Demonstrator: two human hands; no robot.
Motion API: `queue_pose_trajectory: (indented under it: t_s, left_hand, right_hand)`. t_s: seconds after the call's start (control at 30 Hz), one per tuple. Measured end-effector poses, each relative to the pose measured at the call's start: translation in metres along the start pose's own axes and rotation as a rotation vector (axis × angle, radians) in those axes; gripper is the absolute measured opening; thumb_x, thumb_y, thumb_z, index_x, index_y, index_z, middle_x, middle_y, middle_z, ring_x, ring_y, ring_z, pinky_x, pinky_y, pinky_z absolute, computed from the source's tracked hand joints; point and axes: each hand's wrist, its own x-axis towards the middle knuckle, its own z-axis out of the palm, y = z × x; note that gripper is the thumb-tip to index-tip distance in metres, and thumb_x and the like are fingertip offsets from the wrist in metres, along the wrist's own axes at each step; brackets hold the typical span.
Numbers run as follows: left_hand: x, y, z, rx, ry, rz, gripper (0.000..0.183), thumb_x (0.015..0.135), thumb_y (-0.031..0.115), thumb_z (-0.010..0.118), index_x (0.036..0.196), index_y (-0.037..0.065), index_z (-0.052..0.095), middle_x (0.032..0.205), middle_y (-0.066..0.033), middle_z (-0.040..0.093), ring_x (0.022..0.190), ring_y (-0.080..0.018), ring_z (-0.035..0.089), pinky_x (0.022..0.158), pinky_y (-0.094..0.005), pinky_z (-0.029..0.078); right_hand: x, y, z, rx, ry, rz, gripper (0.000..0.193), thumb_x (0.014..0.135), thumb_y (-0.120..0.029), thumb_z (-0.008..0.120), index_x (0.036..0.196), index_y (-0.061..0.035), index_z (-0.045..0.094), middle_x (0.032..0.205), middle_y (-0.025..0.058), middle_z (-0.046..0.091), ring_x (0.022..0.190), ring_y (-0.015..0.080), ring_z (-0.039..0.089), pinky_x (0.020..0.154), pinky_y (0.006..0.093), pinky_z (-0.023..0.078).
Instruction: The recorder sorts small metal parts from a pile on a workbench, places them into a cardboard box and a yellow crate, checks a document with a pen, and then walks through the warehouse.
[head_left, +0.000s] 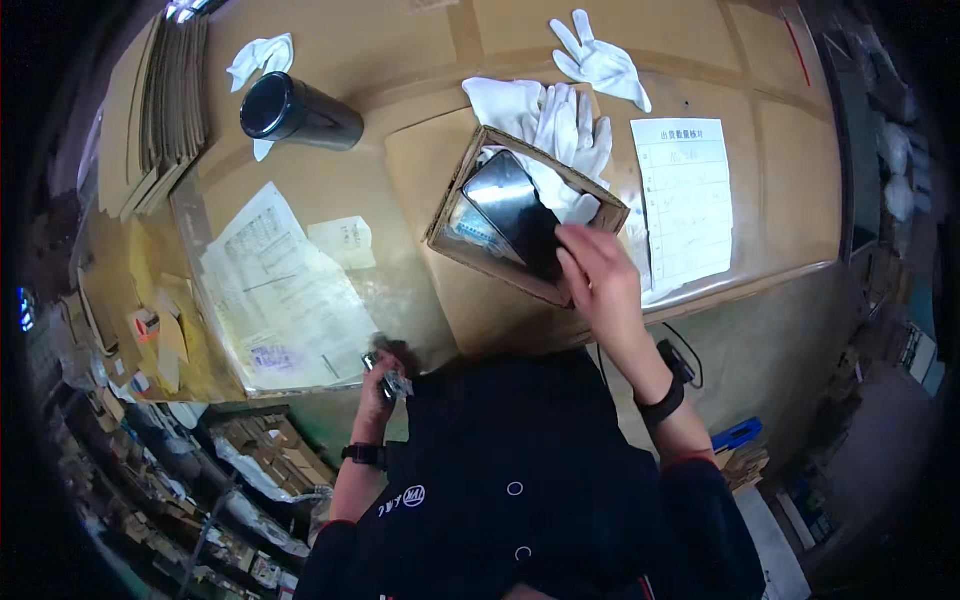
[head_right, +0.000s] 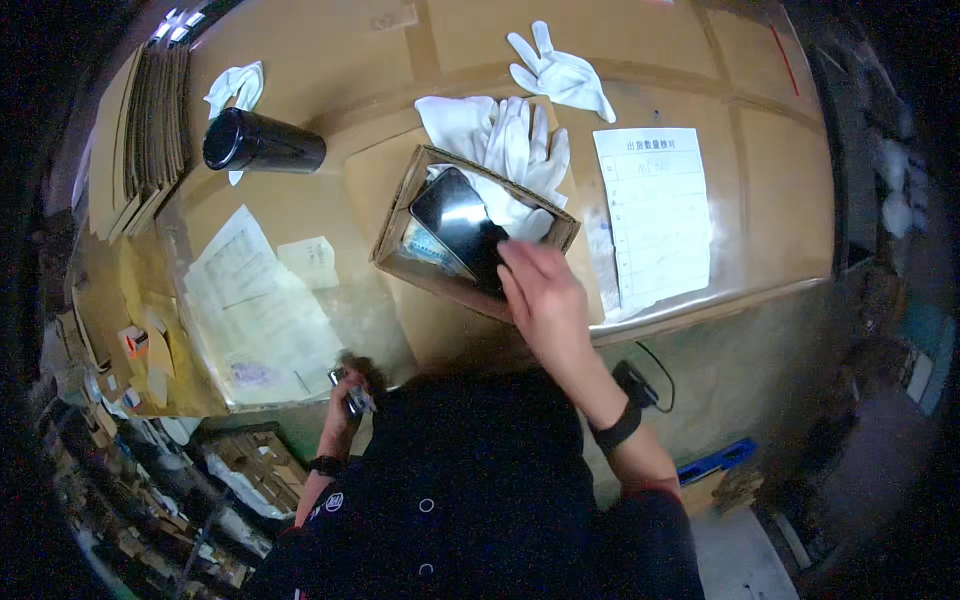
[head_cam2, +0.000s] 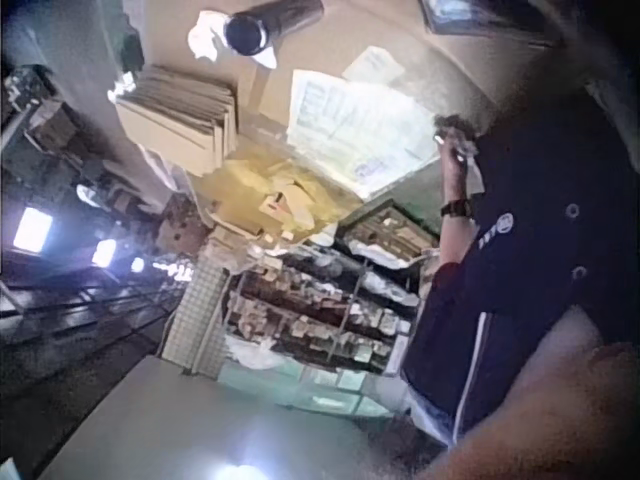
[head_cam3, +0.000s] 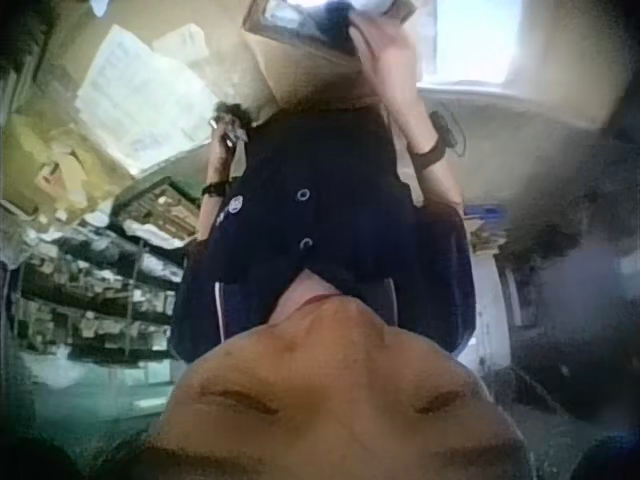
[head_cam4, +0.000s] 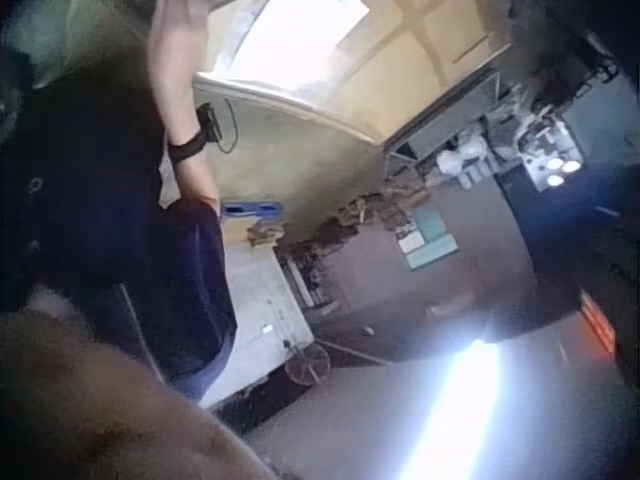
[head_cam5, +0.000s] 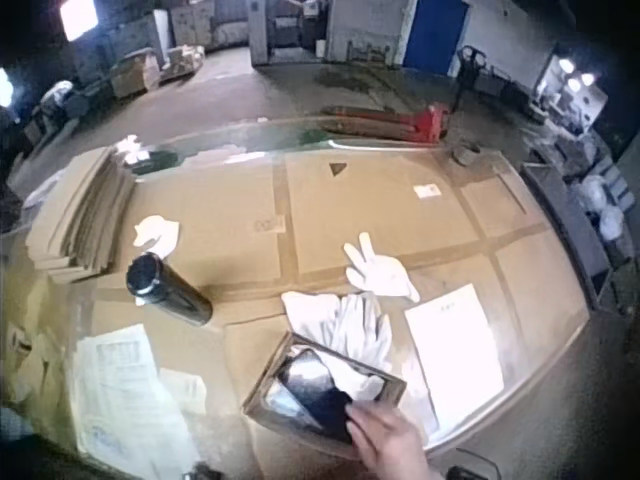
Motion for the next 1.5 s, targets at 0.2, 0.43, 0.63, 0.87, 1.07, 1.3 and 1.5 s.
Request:
queue_pose_trajectory:
  t_s: [0.2,0.43,0.63,0.87,1.07,1.3,1.5]
  left_hand:
    - [0.001,0.001,0.008,-0.051,0.025,0.064,0.016,0.079,0.019,0.061,0.084,0.01,0.049,0.069,-0.0038,0.054,0.063,-0.0141,0.053,0.058,-0.0284,0.044]
    - [0.003,-0.004,0.005,-0.037,0.074,0.045,0.017,0.078,0.019,0.061,0.086,0.01,0.049,0.069,-0.0046,0.053,0.062,-0.0156,0.053,0.056,-0.0295,0.043]
    - [-0.002,-0.001,0.01,-0.089,0.05,0.031,0.016,0.077,0.018,0.06,0.085,0.011,0.048,0.068,-0.0052,0.053,0.061,-0.0163,0.053,0.054,-0.0302,0.044]
    - [0.002,-0.003,0.006,-0.081,0.089,0.027,0.018,0.076,0.018,0.061,0.086,0.01,0.049,0.068,-0.0054,0.054,0.062,-0.0167,0.054,0.053,-0.0299,0.044]
    - [0.001,-0.002,0.009,-0.098,0.09,0.022,0.018,0.076,0.016,0.061,0.086,0.008,0.049,0.069,-0.0064,0.054,0.062,-0.0167,0.054,0.054,-0.03,0.045]
    - [0.004,-0.009,-0.002,-0.072,0.005,0.113,0.019,0.076,0.017,0.06,0.088,0.008,0.049,0.071,-0.0063,0.055,0.063,-0.0163,0.054,0.055,-0.0287,0.044]
    - [0.002,-0.004,0.007,-0.037,0.084,0.079,0.016,0.077,0.018,0.059,0.085,0.008,0.049,0.07,-0.0057,0.055,0.064,-0.0163,0.054,0.056,-0.0292,0.044]
  right_hand:
    - [0.038,-0.004,0.037,-0.411,-0.206,0.11,0.085,0.058,-0.033,0.079,0.125,0.0027,0.041,0.109,0.0218,0.052,0.1,0.0365,0.05,0.082,0.0431,0.043]
    - [0.042,0.001,0.037,-0.339,-0.255,0.121,0.068,0.057,-0.034,0.079,0.11,-0.0014,0.051,0.1,0.0152,0.054,0.098,0.0321,0.051,0.083,0.0432,0.039]
    - [0.012,-0.012,0.044,-0.106,-0.167,-0.012,0.036,0.071,-0.025,0.069,0.099,-0.0062,0.057,0.086,0.0154,0.056,0.079,0.0334,0.055,0.069,0.0402,0.045]
    - [0.022,-0.018,0.021,-0.017,-0.187,-0.199,0.024,0.07,-0.01,0.063,0.094,-0.0092,0.059,0.08,0.0086,0.053,0.075,0.0276,0.054,0.064,0.0365,0.046]
    - [0.007,-0.03,-0.008,0.065,-0.323,-0.596,0.023,0.069,-0.012,0.061,0.091,-0.0136,0.061,0.091,0.003,0.06,0.08,0.019,0.058,0.066,0.032,0.047]
    - [-0.004,-0.044,-0.03,0.121,-0.296,-0.709,0.027,0.066,-0.014,0.063,0.093,-0.0193,0.059,0.093,-0.0018,0.057,0.081,0.015,0.056,0.07,0.0277,0.044]
    - [-0.014,-0.05,-0.038,0.19,-0.332,-0.71,0.028,0.065,-0.014,0.064,0.092,-0.0197,0.061,0.091,-0.0019,0.057,0.081,0.0147,0.056,0.068,0.0272,0.045]
